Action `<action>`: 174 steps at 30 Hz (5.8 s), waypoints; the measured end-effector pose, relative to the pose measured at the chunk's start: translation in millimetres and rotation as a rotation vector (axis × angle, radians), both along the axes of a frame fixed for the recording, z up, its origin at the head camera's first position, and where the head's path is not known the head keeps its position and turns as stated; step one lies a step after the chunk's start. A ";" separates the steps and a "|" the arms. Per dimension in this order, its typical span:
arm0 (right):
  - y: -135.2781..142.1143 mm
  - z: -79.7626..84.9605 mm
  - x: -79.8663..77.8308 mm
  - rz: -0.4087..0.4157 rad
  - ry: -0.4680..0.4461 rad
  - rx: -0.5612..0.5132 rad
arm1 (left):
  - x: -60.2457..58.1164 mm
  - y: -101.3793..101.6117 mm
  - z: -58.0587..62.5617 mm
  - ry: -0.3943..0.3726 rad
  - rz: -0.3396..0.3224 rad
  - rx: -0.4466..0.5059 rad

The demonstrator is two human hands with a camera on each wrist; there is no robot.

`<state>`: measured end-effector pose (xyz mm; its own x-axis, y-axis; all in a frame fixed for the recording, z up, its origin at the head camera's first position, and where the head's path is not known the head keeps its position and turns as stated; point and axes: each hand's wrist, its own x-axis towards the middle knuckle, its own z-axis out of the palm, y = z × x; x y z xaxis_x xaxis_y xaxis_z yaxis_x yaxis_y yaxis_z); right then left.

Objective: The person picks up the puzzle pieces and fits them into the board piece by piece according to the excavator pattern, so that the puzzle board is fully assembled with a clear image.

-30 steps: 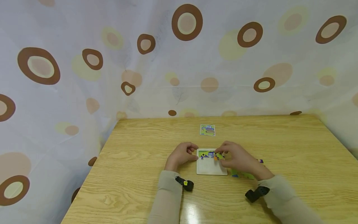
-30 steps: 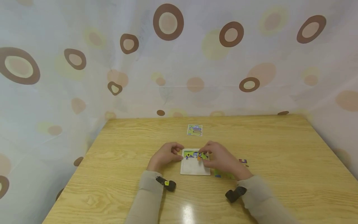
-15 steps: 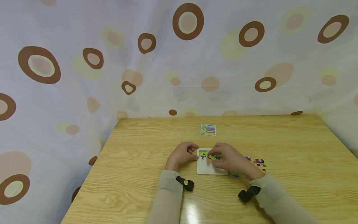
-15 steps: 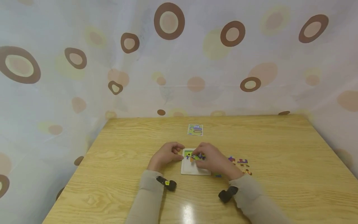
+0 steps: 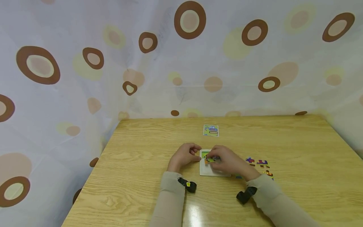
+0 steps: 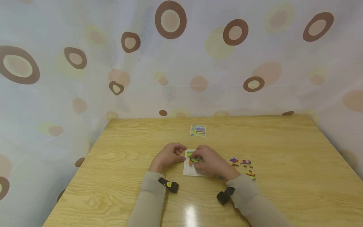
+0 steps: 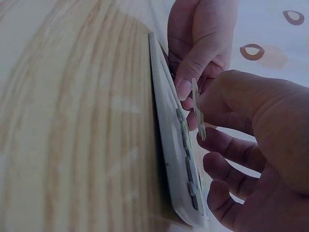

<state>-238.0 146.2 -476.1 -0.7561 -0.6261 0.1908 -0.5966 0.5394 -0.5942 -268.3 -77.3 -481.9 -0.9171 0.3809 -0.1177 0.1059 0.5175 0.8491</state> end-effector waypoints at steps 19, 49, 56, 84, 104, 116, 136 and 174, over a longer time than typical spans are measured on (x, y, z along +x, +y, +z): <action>-15.1 -2.6 -1.3 -0.021 0.047 0.086 | -1.3 -1.4 1.9 0.001 -0.021 0.015; -20.7 6.1 -4.9 0.053 0.112 0.171 | -0.4 -1.1 0.5 0.004 -0.013 0.002; -20.9 5.3 -5.6 0.056 0.113 0.177 | -0.3 -1.4 1.2 0.002 -0.008 0.002; -20.3 5.1 -1.1 0.046 0.159 0.212 | -1.6 -2.3 -1.1 0.011 0.003 -0.001; -13.0 5.2 -0.4 0.017 0.027 0.133 | -1.0 -1.2 2.2 0.018 -0.010 -0.015; 6.3 13.3 8.1 -0.007 -0.081 -0.003 | -0.6 0.4 0.2 0.006 -0.006 -0.013; 72.4 26.8 26.1 -0.094 -0.013 -0.012 | 2.1 0.5 1.1 0.003 0.009 0.009; 137.8 7.2 23.6 -0.148 -0.082 0.120 | 2.9 1.1 1.2 -0.003 0.002 0.026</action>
<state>-214.4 284.1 -468.9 -0.8512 -0.5219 0.0555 -0.4580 0.6870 -0.5641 -265.4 -76.2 -480.8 -0.9174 0.3822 -0.1111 0.1021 0.4957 0.8625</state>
